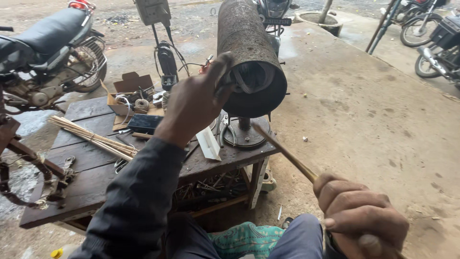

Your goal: The person inserts thin metal rods into a large metal cylinder mounted on a workbench, then uses a wooden stick to push and adjust the rods inside. The person repeatedly checks the fit and repositions the rods by hand.

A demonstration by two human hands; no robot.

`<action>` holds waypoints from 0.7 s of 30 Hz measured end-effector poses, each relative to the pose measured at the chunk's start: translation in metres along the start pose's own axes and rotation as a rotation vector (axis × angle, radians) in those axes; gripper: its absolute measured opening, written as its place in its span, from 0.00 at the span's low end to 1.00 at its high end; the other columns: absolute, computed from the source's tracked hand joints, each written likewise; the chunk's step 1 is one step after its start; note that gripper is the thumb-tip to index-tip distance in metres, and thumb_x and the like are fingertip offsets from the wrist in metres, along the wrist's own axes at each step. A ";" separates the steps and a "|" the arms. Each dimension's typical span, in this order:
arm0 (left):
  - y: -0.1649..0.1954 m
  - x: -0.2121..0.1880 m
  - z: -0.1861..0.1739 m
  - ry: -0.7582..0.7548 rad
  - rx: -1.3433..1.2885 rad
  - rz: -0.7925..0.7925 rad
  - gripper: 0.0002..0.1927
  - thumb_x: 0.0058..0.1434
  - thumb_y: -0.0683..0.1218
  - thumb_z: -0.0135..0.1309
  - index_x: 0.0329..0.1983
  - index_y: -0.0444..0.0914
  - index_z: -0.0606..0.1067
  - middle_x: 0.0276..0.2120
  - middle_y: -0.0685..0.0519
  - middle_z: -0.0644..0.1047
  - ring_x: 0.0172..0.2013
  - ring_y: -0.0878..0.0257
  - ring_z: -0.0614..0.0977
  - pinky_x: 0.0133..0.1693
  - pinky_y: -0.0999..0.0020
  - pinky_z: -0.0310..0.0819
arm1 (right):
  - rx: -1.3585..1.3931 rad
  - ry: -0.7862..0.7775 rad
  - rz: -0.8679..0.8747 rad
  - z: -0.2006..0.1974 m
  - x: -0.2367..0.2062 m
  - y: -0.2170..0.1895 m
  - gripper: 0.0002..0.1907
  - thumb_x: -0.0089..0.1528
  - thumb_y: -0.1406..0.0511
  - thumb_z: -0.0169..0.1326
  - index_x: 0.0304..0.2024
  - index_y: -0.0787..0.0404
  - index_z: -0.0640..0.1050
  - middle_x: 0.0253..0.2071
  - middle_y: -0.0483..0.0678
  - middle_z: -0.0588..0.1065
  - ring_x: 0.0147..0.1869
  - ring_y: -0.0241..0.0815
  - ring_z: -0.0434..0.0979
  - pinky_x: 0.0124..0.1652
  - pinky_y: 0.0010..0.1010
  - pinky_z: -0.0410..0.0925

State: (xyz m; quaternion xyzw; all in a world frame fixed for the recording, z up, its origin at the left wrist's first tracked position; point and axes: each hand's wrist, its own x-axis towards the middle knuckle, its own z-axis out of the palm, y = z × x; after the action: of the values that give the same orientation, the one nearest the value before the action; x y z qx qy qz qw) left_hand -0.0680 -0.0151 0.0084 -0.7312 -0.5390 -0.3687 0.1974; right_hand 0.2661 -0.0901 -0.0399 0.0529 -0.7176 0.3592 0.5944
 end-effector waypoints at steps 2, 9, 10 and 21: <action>0.002 0.004 0.010 0.091 0.103 0.096 0.21 0.76 0.49 0.50 0.69 0.42 0.66 0.22 0.51 0.77 0.18 0.59 0.79 0.20 0.62 0.75 | 0.015 0.055 0.036 -0.012 -0.012 -0.001 0.21 0.70 0.54 0.49 0.37 0.66 0.79 0.16 0.47 0.69 0.20 0.40 0.65 0.29 0.43 0.63; -0.001 -0.017 0.034 0.164 0.031 -0.073 0.21 0.75 0.48 0.44 0.70 0.42 0.64 0.18 0.52 0.75 0.15 0.59 0.78 0.17 0.59 0.69 | 0.053 0.141 0.051 -0.042 -0.042 0.001 0.22 0.69 0.53 0.47 0.36 0.66 0.77 0.14 0.48 0.69 0.20 0.40 0.63 0.29 0.44 0.61; 0.000 -0.019 0.041 0.136 -0.004 -0.159 0.20 0.77 0.49 0.43 0.69 0.43 0.64 0.18 0.53 0.75 0.14 0.59 0.77 0.16 0.60 0.68 | 0.039 0.121 0.043 -0.043 -0.044 0.001 0.22 0.69 0.53 0.46 0.36 0.66 0.77 0.14 0.49 0.69 0.20 0.41 0.63 0.30 0.45 0.61; 0.052 -0.055 0.114 0.479 -0.857 -0.534 0.18 0.72 0.41 0.47 0.59 0.38 0.55 0.25 0.50 0.79 0.22 0.68 0.79 0.22 0.73 0.69 | 0.014 0.140 0.079 -0.033 -0.044 -0.002 0.23 0.71 0.52 0.45 0.36 0.65 0.77 0.14 0.48 0.68 0.21 0.39 0.64 0.31 0.46 0.64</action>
State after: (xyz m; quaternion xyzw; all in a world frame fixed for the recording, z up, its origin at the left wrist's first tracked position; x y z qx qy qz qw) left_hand 0.0095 0.0097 -0.1017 -0.4801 -0.4475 -0.7477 -0.1007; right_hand 0.3066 -0.0886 -0.0772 0.0034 -0.6731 0.3901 0.6282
